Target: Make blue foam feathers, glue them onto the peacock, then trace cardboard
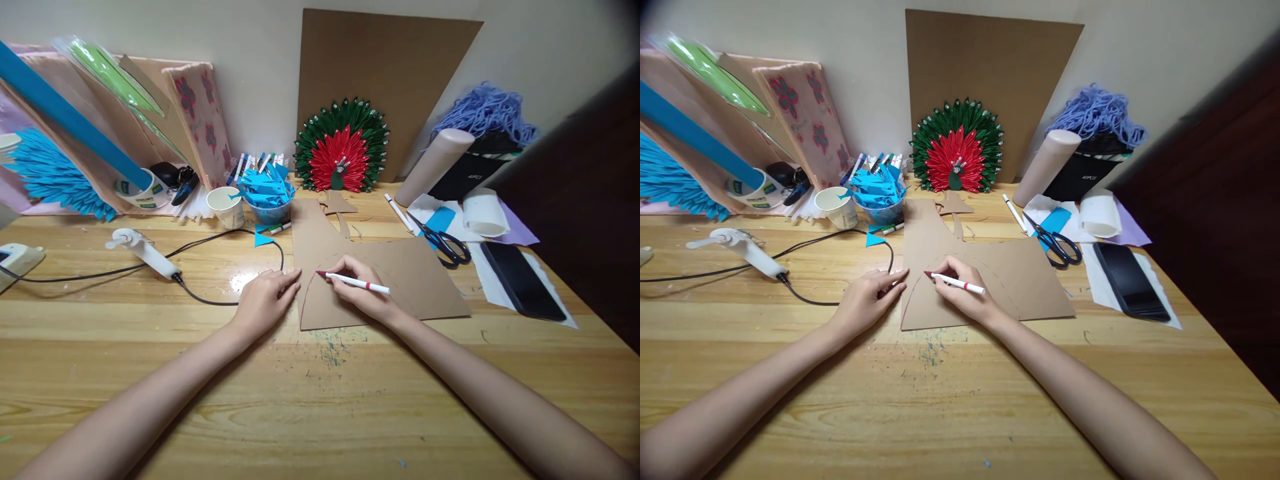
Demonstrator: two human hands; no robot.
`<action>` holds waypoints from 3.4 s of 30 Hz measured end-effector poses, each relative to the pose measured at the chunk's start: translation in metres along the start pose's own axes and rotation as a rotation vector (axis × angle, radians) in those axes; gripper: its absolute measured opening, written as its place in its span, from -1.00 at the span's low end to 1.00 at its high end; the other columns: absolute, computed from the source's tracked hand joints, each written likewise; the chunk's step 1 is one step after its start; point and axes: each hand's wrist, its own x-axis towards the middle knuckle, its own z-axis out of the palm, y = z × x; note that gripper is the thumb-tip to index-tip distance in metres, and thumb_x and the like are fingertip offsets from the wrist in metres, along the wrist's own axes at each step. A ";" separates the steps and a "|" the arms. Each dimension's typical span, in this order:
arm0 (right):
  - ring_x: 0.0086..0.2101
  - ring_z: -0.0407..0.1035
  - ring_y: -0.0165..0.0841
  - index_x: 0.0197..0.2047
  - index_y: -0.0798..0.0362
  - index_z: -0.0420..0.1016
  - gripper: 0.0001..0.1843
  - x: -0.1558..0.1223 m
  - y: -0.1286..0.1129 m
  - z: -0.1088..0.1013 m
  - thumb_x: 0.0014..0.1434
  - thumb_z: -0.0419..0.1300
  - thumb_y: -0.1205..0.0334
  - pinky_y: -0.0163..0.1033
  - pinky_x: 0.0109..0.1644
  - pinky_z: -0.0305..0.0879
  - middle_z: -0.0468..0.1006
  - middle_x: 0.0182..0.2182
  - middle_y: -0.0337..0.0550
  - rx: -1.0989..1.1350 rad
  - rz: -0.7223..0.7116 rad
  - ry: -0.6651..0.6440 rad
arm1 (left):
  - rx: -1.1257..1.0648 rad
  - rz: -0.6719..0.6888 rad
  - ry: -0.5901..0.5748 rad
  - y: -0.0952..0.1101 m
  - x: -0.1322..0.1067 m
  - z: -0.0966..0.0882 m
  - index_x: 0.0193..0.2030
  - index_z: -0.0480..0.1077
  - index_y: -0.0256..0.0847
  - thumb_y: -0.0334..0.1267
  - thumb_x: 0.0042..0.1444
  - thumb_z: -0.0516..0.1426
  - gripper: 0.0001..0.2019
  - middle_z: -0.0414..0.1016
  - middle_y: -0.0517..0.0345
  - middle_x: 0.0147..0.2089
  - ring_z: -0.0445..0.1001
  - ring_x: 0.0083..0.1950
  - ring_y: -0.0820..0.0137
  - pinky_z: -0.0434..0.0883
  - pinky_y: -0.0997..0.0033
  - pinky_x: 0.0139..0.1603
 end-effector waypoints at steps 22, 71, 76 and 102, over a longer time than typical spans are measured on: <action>-0.35 0.34 -0.37 -0.33 0.03 0.35 -0.93 0.002 0.001 0.001 0.09 0.08 0.25 -0.30 -0.29 0.19 0.50 -0.33 -0.20 -0.042 0.048 0.199 | 0.006 0.003 -0.001 0.000 0.000 -0.001 0.05 0.40 -0.12 -0.19 0.19 0.01 -0.68 0.54 0.11 -0.32 0.44 -0.27 0.35 0.32 0.41 -0.28; -0.46 0.28 -0.44 -0.40 0.05 0.39 -0.93 -0.008 -0.008 0.001 0.00 0.11 0.37 -0.37 -0.44 0.13 0.46 -0.45 -0.25 -0.061 -0.117 -0.272 | 0.003 0.001 0.001 0.001 0.000 -0.001 0.05 0.39 -0.10 -0.18 0.19 0.01 -0.68 0.55 0.09 -0.29 0.44 -0.26 0.35 0.32 0.41 -0.27; -0.39 0.34 -0.39 -0.36 0.04 0.43 -0.92 -0.008 -0.012 0.000 0.03 0.12 0.33 -0.32 -0.34 0.22 0.51 -0.39 -0.19 -0.059 -0.155 -0.326 | -0.008 0.005 0.005 0.000 0.000 0.000 0.05 0.39 -0.10 -0.19 0.18 0.02 -0.68 0.55 0.10 -0.30 0.44 -0.26 0.35 0.33 0.41 -0.26; -0.45 0.25 -0.45 -0.37 0.07 0.37 -0.94 -0.005 -0.011 0.000 0.04 0.09 0.34 -0.38 -0.41 0.11 0.44 -0.45 -0.26 -0.001 -0.082 -0.172 | 0.010 -0.003 -0.009 0.001 0.000 -0.002 0.05 0.39 -0.12 -0.20 0.18 0.02 -0.68 0.55 0.09 -0.29 0.45 -0.24 0.33 0.31 0.40 -0.25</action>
